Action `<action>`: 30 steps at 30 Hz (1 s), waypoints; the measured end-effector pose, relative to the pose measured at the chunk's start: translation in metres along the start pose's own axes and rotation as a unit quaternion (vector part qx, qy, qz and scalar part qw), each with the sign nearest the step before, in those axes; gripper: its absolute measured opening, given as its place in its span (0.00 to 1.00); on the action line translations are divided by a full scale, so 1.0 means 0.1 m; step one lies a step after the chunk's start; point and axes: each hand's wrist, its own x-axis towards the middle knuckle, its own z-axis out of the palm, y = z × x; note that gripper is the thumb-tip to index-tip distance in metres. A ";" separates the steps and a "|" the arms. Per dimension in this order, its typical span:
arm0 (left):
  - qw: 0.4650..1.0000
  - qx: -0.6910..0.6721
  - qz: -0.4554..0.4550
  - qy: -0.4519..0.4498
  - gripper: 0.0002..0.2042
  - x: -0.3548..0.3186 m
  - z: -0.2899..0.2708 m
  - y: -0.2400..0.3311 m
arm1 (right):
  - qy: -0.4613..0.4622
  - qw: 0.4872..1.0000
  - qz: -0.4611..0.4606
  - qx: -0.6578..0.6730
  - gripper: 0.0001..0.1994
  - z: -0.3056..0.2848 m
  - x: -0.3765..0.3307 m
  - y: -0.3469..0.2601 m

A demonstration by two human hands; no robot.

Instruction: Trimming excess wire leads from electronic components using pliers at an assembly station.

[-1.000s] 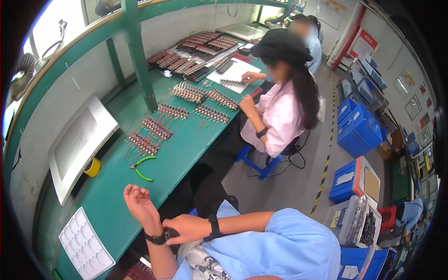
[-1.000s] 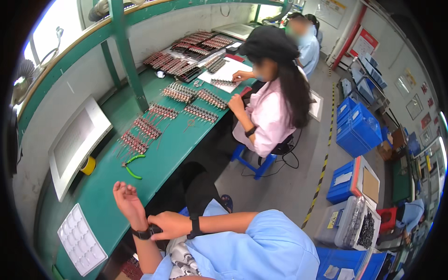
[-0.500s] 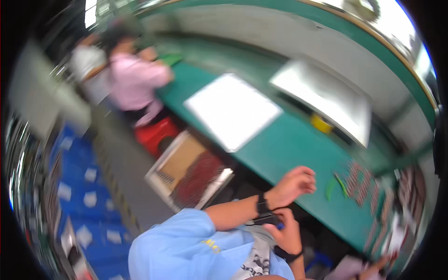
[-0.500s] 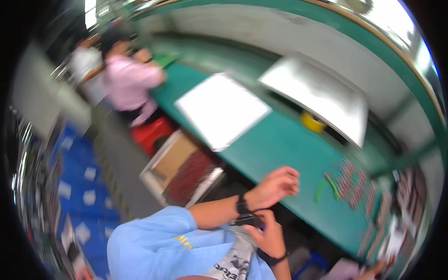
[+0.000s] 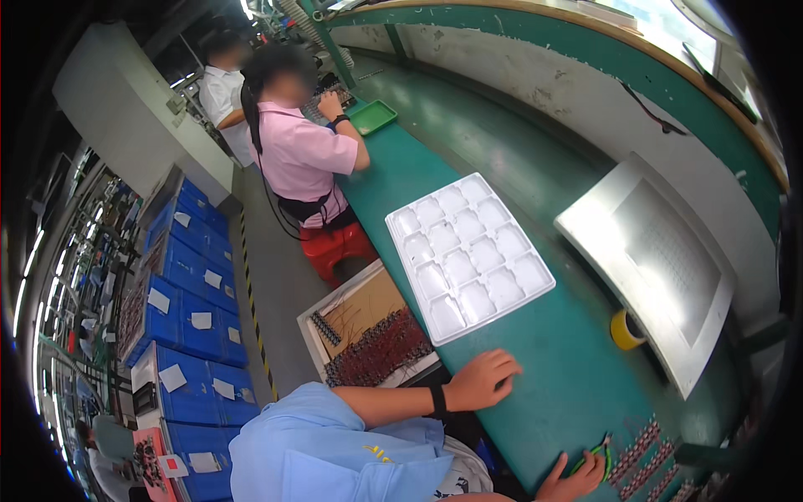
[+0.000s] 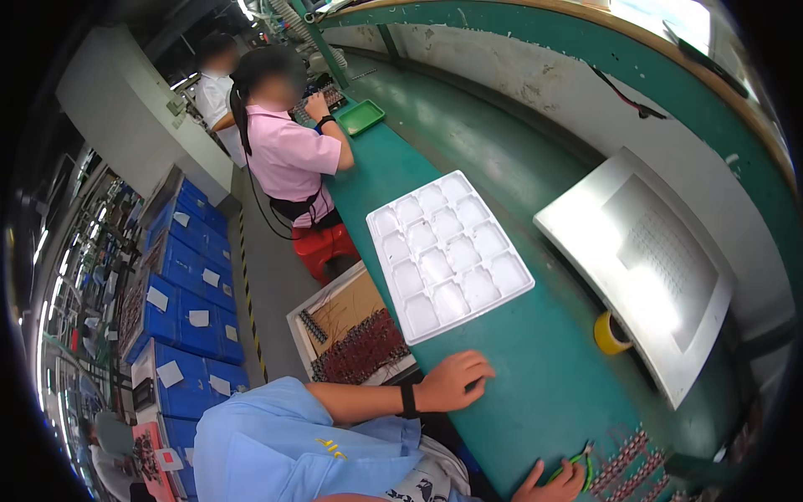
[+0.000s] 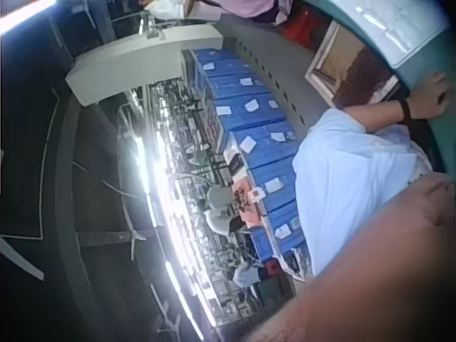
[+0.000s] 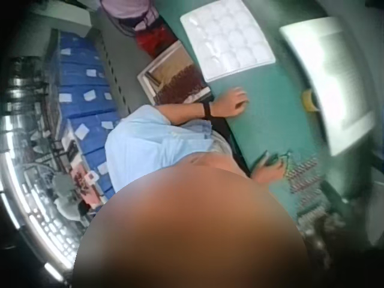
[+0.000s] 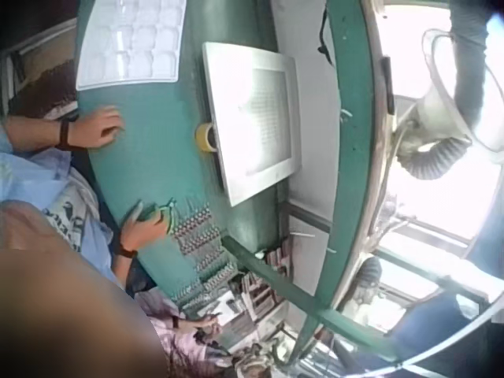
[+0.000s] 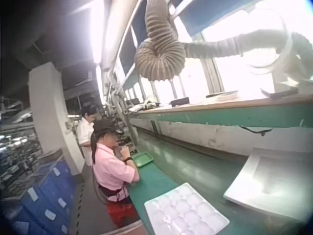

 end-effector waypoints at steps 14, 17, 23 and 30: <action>0.999 0.007 0.025 0.032 0.11 0.00 0.02 0.01 | 0.019 0.985 0.129 0.112 0.12 0.56 -0.43 0.36; 0.999 0.002 0.026 0.043 0.11 -0.08 0.03 0.00 | 0.046 0.990 0.085 0.099 0.11 0.51 -0.39 0.27; 0.998 -0.040 0.050 0.003 0.14 -0.06 0.13 0.00 | -0.117 0.971 0.152 0.141 0.19 0.37 -0.48 0.33; 0.954 -0.243 0.086 -0.150 0.32 -0.25 0.12 0.55 | 0.018 0.800 0.235 0.551 0.10 0.00 -0.46 -0.41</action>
